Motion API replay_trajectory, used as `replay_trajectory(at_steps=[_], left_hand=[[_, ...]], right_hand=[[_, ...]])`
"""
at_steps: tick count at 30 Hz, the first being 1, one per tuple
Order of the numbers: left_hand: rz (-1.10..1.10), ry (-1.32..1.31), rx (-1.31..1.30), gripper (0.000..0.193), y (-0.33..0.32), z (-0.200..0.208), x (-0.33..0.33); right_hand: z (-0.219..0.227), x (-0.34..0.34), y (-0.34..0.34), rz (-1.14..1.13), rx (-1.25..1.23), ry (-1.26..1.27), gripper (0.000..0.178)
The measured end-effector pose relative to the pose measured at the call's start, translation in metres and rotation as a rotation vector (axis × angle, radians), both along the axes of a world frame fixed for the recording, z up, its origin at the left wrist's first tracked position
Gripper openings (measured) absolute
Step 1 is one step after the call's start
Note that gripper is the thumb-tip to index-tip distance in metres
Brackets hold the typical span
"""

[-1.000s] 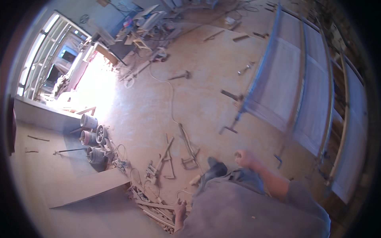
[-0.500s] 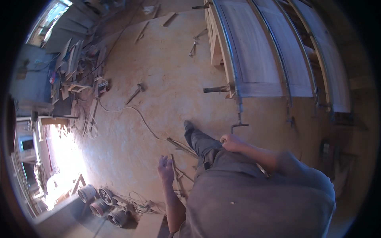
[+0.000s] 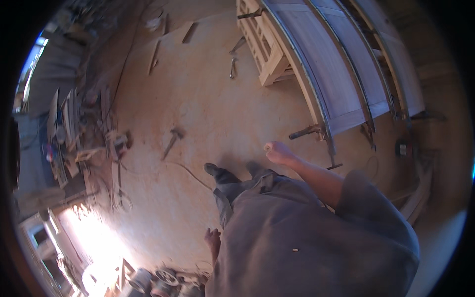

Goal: The person uses a hammer and a metal bar to secure wooden panels on a large curved wooden structure. They repeatedly tap the panels into place and adjust clamps to hold the pieces together.

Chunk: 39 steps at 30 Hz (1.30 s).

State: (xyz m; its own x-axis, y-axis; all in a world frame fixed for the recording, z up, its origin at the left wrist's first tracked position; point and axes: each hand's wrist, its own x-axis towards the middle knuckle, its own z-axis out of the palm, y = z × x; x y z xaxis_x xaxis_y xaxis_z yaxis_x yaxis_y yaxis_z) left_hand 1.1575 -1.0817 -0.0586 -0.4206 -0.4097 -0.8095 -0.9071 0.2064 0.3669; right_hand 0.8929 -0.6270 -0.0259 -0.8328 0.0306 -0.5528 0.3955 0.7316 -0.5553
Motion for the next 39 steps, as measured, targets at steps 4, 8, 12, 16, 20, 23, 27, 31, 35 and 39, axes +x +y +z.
replay_trajectory(at_steps=[4, 8, 12, 16, 20, 23, 27, 31, 35, 39], left_hand=[[-0.499, 0.182, -0.075, 0.059, -0.090, -0.093, -0.077], [-0.416, 0.149, -0.081, 0.057, -0.108, -0.011, -0.290], [-0.292, 0.308, -0.051, 0.062, -0.134, 0.017, -0.442], [-0.371, 0.227, -0.094, 0.061, -0.138, 0.004, -0.521], [-0.451, 0.041, 0.006, 0.063, -0.062, -0.007, -0.609], [-0.525, 0.000, 0.043, 0.060, -0.028, -0.033, -0.682], [-0.514, 0.052, 0.082, 0.054, -0.018, -0.125, -0.794], [-0.176, 0.003, 0.157, 0.062, -0.052, -0.292, -0.836], [-0.156, -0.352, 0.091, 0.078, -0.093, -0.453, -0.826], [0.012, -0.725, -0.014, 0.108, -0.167, -0.565, -0.799]], right_hand=[[-0.047, -0.048, -0.009, -0.175, 0.036, 0.082, 0.030], [-0.038, -0.099, -0.031, -0.697, -0.238, -0.300, 0.028], [-0.100, -0.187, -0.018, -0.643, -0.187, -0.242, 0.027], [-0.135, -0.342, -0.024, -0.646, -0.124, -0.175, 0.026], [-0.255, -0.467, 0.009, -0.171, 0.257, -0.106, 0.026], [-0.293, -0.560, 0.008, -0.246, 0.115, -0.226, 0.028], [-0.367, -0.646, 0.024, -0.259, 0.146, -0.259, 0.027], [-0.461, -0.716, 0.056, -0.222, 0.227, -0.330, 0.036], [-0.568, -0.764, 0.092, -0.206, 0.326, -0.233, 0.052], [-0.656, -0.815, 0.099, -0.187, 0.448, -0.172, 0.060]])
